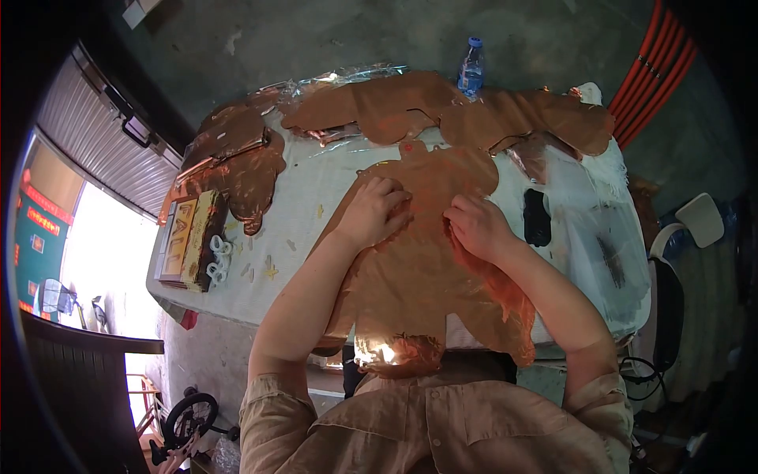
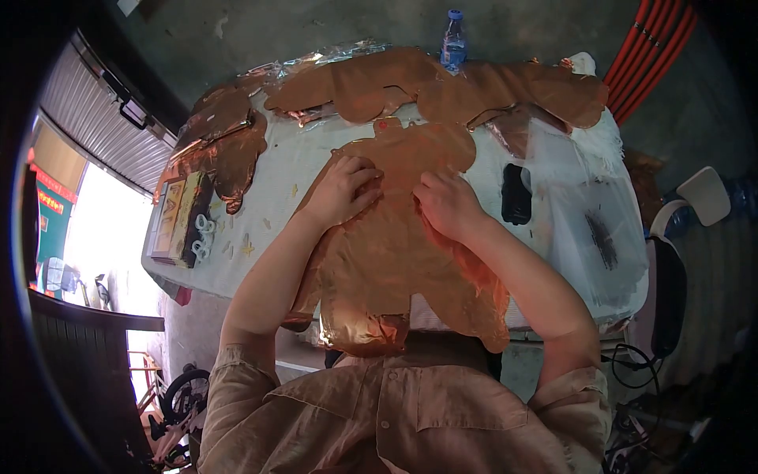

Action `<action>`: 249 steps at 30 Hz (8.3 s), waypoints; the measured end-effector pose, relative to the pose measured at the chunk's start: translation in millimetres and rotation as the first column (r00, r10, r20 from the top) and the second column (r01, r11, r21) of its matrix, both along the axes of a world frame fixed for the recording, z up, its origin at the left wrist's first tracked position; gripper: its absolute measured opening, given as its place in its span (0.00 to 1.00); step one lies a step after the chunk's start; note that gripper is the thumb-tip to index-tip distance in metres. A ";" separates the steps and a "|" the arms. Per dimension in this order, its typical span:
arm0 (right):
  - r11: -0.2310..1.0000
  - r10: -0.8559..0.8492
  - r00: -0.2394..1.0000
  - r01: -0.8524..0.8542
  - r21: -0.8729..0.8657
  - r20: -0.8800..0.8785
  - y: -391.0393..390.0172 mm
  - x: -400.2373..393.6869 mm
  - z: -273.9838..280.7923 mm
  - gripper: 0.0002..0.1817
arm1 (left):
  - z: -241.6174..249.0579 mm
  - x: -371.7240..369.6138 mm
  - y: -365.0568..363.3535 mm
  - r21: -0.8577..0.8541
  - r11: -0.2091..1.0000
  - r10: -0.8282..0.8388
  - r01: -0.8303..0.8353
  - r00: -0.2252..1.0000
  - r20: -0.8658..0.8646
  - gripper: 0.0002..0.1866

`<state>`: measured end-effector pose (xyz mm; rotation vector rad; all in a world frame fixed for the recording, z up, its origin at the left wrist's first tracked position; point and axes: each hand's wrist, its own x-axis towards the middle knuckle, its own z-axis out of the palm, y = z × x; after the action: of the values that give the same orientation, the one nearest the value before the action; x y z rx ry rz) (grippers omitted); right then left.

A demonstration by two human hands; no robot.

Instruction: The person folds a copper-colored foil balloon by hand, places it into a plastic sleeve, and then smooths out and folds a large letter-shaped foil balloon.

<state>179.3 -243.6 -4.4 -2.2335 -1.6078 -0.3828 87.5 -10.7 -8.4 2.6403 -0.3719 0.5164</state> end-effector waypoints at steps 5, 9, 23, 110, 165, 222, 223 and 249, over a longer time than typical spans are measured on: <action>1.000 -0.014 1.000 0.014 -0.011 0.026 2.3 1.4 -3.0 0.07 | -0.9 1.2 0.7 0.005 1.000 -0.002 0.002 1.000 0.003 0.15; 1.000 -0.026 1.000 0.026 -0.013 -0.007 3.5 0.3 -1.9 0.07 | -0.1 1.1 0.3 -0.001 1.000 0.000 0.000 1.000 0.020 0.15; 0.999 0.038 0.999 -0.039 0.036 0.022 4.0 -3.7 -2.5 0.09 | -3.1 0.2 1.1 -0.010 1.000 0.007 -0.007 0.999 0.036 0.14; 0.876 -0.214 0.967 0.128 -0.466 -0.137 24.8 -40.0 0.0 0.41 | 42.8 -145.4 8.8 -0.054 0.994 0.073 -0.091 0.960 -0.271 0.17; 0.984 -0.179 0.785 0.136 -0.117 -0.593 -114.0 -96.2 71.2 0.09 | -13.9 37.7 -23.0 -0.157 0.985 -0.063 0.065 0.998 0.022 0.13; 0.916 0.310 0.695 -0.401 0.008 -0.649 40.5 -124.4 43.1 0.08 | -20.0 39.0 -19.3 -0.080 0.997 -0.024 0.024 1.000 -0.003 0.16; 0.901 0.368 0.702 -0.432 0.046 -0.610 43.8 -124.0 35.3 0.06 | -19.0 38.7 -16.0 -0.046 0.999 -0.015 0.014 0.999 -0.032 0.17; 0.854 0.400 0.521 0.087 0.512 -0.755 55.4 1.5 -8.1 0.34 | -18.6 37.0 -17.6 -0.152 0.983 0.055 -0.100 0.959 -0.278 0.10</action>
<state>180.8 -188.2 -12.5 -1.4291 -0.9775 0.3193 124.5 -28.3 -26.9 2.5263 -0.1339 0.1911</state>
